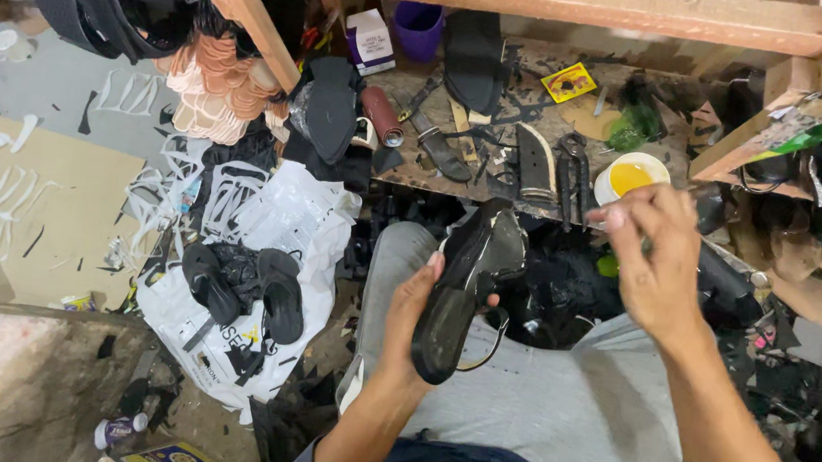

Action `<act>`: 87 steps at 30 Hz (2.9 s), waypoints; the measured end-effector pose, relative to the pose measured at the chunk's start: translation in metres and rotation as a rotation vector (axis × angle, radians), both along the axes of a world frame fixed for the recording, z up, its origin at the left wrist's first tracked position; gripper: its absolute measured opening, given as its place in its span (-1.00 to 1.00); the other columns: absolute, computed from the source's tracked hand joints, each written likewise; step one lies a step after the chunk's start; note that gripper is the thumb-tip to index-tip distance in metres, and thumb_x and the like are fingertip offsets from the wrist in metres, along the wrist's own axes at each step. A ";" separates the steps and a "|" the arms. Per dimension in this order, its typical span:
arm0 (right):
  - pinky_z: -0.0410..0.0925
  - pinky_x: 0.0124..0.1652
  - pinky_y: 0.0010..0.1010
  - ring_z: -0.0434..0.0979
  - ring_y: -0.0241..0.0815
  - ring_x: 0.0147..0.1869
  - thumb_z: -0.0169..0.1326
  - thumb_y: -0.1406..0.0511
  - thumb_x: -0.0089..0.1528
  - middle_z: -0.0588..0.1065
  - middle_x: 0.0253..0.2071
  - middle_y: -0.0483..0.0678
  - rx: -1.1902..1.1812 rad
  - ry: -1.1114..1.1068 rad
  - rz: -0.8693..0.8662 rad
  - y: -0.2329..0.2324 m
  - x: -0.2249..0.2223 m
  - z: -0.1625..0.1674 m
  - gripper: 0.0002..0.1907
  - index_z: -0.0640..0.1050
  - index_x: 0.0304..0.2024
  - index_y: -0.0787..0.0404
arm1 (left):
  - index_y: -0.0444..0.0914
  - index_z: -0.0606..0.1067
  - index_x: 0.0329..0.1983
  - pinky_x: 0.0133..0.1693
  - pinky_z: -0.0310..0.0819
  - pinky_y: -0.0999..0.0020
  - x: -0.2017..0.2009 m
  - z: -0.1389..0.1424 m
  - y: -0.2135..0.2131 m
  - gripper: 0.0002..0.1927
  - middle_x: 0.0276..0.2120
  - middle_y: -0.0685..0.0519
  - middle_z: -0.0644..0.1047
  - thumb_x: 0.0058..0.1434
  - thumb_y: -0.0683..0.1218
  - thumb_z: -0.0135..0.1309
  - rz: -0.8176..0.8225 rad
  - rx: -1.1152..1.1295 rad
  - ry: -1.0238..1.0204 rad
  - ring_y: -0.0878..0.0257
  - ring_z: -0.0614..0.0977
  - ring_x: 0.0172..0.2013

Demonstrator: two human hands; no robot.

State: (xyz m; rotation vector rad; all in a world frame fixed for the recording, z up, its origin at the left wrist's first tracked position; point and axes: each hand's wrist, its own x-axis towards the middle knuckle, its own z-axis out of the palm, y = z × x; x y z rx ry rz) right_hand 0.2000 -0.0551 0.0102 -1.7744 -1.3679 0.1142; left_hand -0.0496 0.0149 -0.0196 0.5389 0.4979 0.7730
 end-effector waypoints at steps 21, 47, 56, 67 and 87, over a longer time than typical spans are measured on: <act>-0.14 0.36 0.10 0.09 0.13 0.44 -0.28 -0.15 0.40 0.32 0.32 0.00 0.121 -0.510 0.013 -0.033 -0.101 0.027 -0.40 0.59 0.23 -0.09 | -0.33 0.53 -0.05 -0.39 0.48 0.54 0.027 0.014 -0.008 -0.60 -0.33 0.12 0.59 0.53 0.08 -0.15 0.140 0.136 0.108 0.45 0.59 -0.41; -0.09 0.23 0.06 0.22 -0.02 0.13 -0.22 -0.08 0.44 0.40 -0.09 -0.15 0.188 -0.684 -0.009 -0.045 -0.110 0.021 -0.50 0.67 0.15 -0.15 | -0.32 0.52 -0.04 -0.35 0.46 0.55 0.029 0.022 -0.009 -0.63 -0.30 0.10 0.59 0.53 0.06 -0.14 0.147 0.186 0.052 0.44 0.57 -0.38; -0.09 0.25 0.05 0.17 -0.04 0.09 -0.29 -0.15 0.39 0.34 -0.14 -0.14 0.256 -0.493 0.162 -0.047 -0.112 0.014 -0.41 0.63 0.17 -0.15 | -0.29 0.51 -0.08 -0.30 0.50 0.48 0.033 0.019 -0.006 -0.63 -0.30 0.10 0.59 0.52 0.07 -0.18 0.108 0.141 0.018 0.40 0.59 -0.37; -0.09 0.24 0.03 0.23 -0.03 0.06 -0.27 -0.14 0.39 0.37 -0.16 -0.14 0.239 -0.509 0.201 -0.049 -0.108 0.020 -0.44 0.65 0.14 -0.17 | -0.29 0.49 -0.07 -0.26 0.50 0.51 0.032 0.014 -0.001 -0.65 -0.28 0.12 0.58 0.54 0.08 -0.13 0.062 0.219 -0.041 0.42 0.58 -0.33; -0.09 0.23 0.01 0.24 -0.09 0.07 -0.09 -0.16 0.35 0.41 -0.06 -0.24 0.330 -0.586 0.377 -0.045 -0.096 0.022 -0.56 0.64 0.13 -0.34 | -0.47 0.52 0.04 0.02 0.55 0.29 0.031 -0.022 0.001 -0.63 -0.09 -0.08 0.60 0.58 -0.03 -0.09 0.013 0.672 0.268 0.14 0.63 -0.11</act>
